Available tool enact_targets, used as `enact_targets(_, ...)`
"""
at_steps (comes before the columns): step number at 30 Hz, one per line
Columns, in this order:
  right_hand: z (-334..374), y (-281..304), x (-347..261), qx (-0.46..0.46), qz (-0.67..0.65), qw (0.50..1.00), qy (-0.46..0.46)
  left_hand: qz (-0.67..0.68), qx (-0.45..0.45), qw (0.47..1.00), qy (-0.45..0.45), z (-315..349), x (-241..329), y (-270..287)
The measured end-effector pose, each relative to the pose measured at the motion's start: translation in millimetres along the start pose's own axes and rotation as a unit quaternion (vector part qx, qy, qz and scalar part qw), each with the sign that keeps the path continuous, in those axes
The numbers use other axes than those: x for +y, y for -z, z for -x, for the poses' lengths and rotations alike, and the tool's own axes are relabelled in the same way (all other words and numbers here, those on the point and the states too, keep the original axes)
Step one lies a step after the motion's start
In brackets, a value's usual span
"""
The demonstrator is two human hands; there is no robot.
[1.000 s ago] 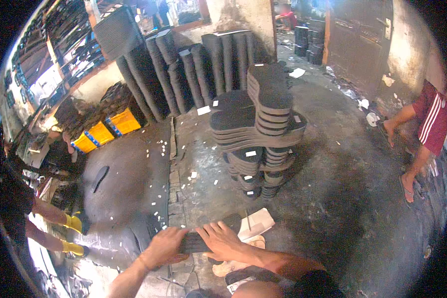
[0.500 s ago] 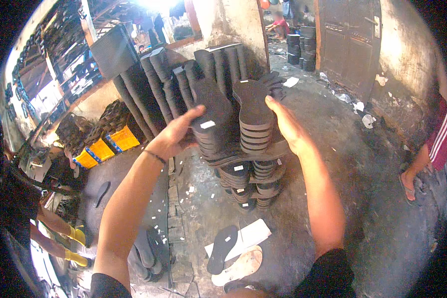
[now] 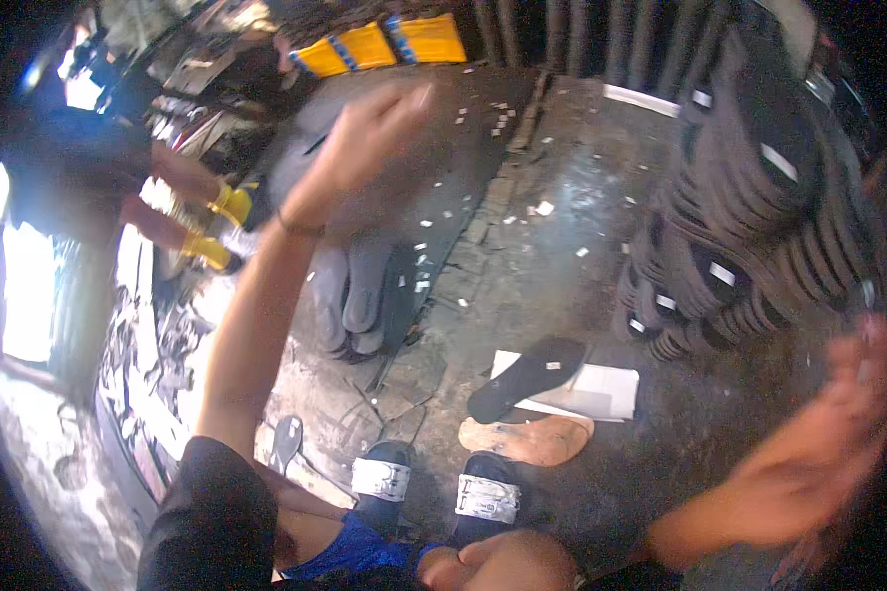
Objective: The person sits on the floor and applies small white labels to black shoe soles one at a time. They peel labels from a sheet, press them onto each sole, and stack the labeled soles into a pile.
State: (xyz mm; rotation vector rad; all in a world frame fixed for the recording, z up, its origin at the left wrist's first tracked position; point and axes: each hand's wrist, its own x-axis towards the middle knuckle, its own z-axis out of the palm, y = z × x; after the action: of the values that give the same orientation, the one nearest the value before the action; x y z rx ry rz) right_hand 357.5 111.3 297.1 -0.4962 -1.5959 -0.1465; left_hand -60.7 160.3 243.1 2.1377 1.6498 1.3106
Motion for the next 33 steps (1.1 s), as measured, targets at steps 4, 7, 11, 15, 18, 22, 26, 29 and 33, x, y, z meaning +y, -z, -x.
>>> enact_targets(4, 192, -193, -50, -0.302, -0.329, 0.797, -0.406, -0.201, 0.010, 0.943, 0.264, 203, -127, 30)
enact_targets(7, 318, -330, -77, -0.504, -0.320, 0.548, -0.586, -0.251, -0.027, 0.901, 0.353, 313, -168, 28)
enact_targets(11, 353, -418, -125, -0.550, -0.104, 0.582, -0.590, -0.267, -0.029, 0.927, 0.263, 347, -173, 29)
enact_targets(15, 321, -410, -113, -0.538, -0.195, 0.475, -0.668, -0.077, -0.029, 0.865, 0.496, 306, -145, 46)
enact_targets(18, 317, -340, -97, -0.386, -0.411, 0.481, -0.671, -0.011, 0.002, 0.887, 0.461, 280, -102, 26)
enact_targets(22, 319, -214, -84, -0.351, -0.439, 0.531, -0.634, 0.357, -0.068, 0.772, 0.522, 273, -53, -57)
enact_targets(26, 338, -104, -14, -0.236, 0.162, 0.757, -0.587, 0.318, -0.038, 0.869, 0.378, 279, -35, -121)
enact_targets(29, 372, -69, 7, -0.332, 0.173, 0.725, -0.579, 0.328, 0.074, 0.896, 0.291, 294, -18, -148)
enact_targets(33, 404, -67, 16, -0.344, 0.190, 0.723, -0.568, 0.089, -0.112, 0.961, 0.239, 298, -9, -152)
